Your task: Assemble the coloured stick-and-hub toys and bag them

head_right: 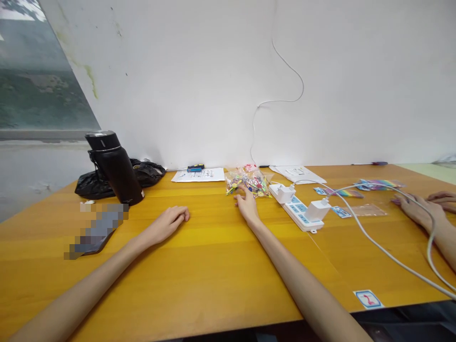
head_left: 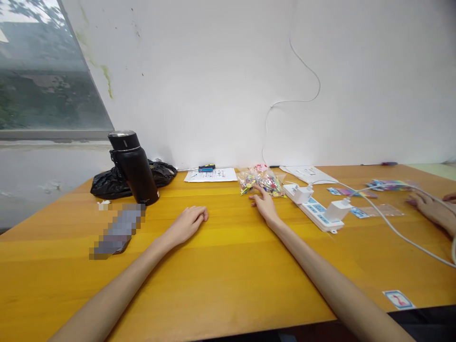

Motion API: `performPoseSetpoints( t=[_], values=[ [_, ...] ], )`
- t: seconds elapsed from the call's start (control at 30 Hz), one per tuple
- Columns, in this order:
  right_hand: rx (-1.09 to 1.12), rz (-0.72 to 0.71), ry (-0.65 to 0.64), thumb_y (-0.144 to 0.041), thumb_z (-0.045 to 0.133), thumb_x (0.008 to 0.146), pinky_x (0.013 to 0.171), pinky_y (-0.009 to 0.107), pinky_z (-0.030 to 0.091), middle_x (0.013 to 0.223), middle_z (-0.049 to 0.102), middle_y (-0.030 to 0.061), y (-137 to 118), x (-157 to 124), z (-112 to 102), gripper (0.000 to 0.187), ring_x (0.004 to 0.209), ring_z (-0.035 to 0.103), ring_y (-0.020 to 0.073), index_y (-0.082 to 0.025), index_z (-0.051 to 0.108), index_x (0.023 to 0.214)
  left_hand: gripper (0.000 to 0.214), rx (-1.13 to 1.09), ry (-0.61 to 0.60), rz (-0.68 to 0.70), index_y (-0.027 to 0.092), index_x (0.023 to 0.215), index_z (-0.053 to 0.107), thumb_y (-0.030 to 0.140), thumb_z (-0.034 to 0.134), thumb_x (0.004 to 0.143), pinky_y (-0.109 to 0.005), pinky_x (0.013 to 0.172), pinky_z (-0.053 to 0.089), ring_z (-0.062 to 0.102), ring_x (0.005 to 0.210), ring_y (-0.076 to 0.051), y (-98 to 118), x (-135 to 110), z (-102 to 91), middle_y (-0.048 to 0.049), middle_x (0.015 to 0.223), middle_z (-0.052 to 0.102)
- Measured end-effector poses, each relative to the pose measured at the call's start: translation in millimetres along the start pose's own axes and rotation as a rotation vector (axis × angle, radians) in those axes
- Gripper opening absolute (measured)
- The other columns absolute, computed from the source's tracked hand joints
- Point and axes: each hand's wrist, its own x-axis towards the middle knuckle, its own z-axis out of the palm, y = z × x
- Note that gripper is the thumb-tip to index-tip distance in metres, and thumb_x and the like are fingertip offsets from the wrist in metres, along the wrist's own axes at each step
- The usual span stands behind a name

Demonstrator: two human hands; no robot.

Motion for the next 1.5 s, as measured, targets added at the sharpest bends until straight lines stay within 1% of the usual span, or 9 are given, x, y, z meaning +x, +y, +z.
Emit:
performPoseSetpoints(
  t=[0.1, 0.27, 0.47, 0.73, 0.87, 1.03, 1.2, 1.33, 1.5],
  values=[
    [0.225, 0.134, 0.001, -0.019, 0.050, 0.087, 0.088, 0.032, 0.057, 0.103, 0.074, 0.0083, -3, 3, 0, 0.051, 0.074, 0.071, 0.0132, -0.017, 0.059, 0.138, 0.025, 0.000, 0.000, -0.001, 0.023, 0.087, 0.055, 0.025, 0.033, 0.100, -0.038, 0.084, 0.041, 0.058, 0.087, -0.023, 0, 0, -0.3, -0.0040, 0.090, 0.067],
    [0.454, 0.182, 0.034, -0.014, 0.057, 0.084, 0.087, 0.028, 0.059, 0.097, 0.077, 0.0091, -4, 3, -1, 0.039, 0.087, 0.074, 0.0158, -0.014, 0.069, 0.120, 0.025, 0.001, 0.000, 0.007, 0.023, 0.087, 0.054, 0.025, 0.033, 0.101, -0.038, 0.086, 0.041, 0.058, 0.088, -0.023, -1, -1, 0.4, -0.0037, 0.090, 0.066],
    [0.542, 0.182, 0.095, -0.023, 0.068, 0.087, 0.085, 0.027, 0.062, 0.093, 0.075, 0.0084, -3, 4, 1, 0.012, 0.086, 0.074, 0.0166, -0.017, 0.065, 0.097, 0.023, -0.002, 0.002, 0.011, 0.024, 0.087, 0.053, 0.024, 0.034, 0.100, -0.036, 0.084, 0.041, 0.059, 0.088, -0.023, -2, -1, 0.7, -0.0029, 0.090, 0.066],
    [0.502, 0.284, -0.066, -0.028, 0.078, 0.082, 0.065, 0.023, 0.062, 0.073, 0.070, 0.0058, -7, 9, -8, 0.021, 0.061, 0.066, 0.0124, -0.011, 0.071, 0.092, 0.023, -0.003, -0.011, 0.007, 0.023, 0.087, 0.052, 0.023, 0.034, 0.101, -0.037, 0.085, 0.040, 0.058, 0.087, -0.023, -1, -1, 0.0, -0.0025, 0.090, 0.065],
    [0.467, 0.283, -0.093, -0.020, 0.082, 0.076, 0.066, 0.023, 0.061, 0.085, 0.076, 0.0082, -4, 8, -8, 0.026, 0.064, 0.068, 0.0123, -0.011, 0.072, 0.098, 0.023, -0.013, -0.014, 0.001, 0.023, 0.087, 0.052, 0.024, 0.033, 0.101, -0.037, 0.084, 0.041, 0.057, 0.087, -0.023, -1, -1, -0.4, -0.0030, 0.091, 0.065],
    [0.473, 0.219, -0.133, -0.018, 0.081, 0.075, 0.075, 0.025, 0.061, 0.085, 0.078, 0.0066, -7, 0, -2, 0.026, 0.071, 0.073, 0.0147, -0.015, 0.071, 0.099, 0.025, -0.052, -0.003, -0.001, 0.023, 0.089, 0.055, 0.027, 0.034, 0.101, -0.038, 0.086, 0.042, 0.058, 0.089, -0.023, -1, -1, 1.8, -0.0043, 0.093, 0.066],
    [0.559, 0.182, -0.254, -0.022, 0.082, 0.071, 0.085, 0.032, 0.060, 0.088, 0.079, 0.0066, -20, -17, 14, 0.030, 0.077, 0.074, 0.0173, -0.017, 0.067, 0.096, 0.023, -0.275, 0.074, -0.061, 0.023, 0.117, 0.057, 0.035, 0.046, 0.100, -0.041, 0.097, 0.045, 0.059, 0.109, -0.025, 1, 0, 11.0, -0.0094, 0.122, 0.064],
    [0.617, 0.052, -0.408, -0.028, 0.082, 0.069, 0.088, 0.034, 0.059, 0.101, 0.077, 0.0052, -36, -39, 30, 0.030, 0.086, 0.073, 0.0183, -0.020, 0.066, 0.094, 0.051, -0.636, 0.072, -0.117, 0.031, 0.142, 0.041, 0.043, 0.059, 0.096, -0.043, 0.109, 0.042, 0.054, 0.132, -0.027, 8, 3, 16.1, -0.0108, 0.150, 0.051],
    [0.602, -0.047, -0.559, -0.034, 0.079, 0.075, 0.092, 0.037, 0.058, 0.118, 0.072, 0.0058, -49, -59, 42, 0.031, 0.092, 0.073, 0.0198, -0.022, 0.067, 0.102, 0.065, -1.047, 0.069, -0.112, 0.032, 0.146, 0.034, 0.044, 0.068, 0.091, -0.047, 0.107, 0.049, 0.062, 0.127, -0.028, 19, 7, 19.4, -0.0128, 0.145, 0.058]
  ],
)
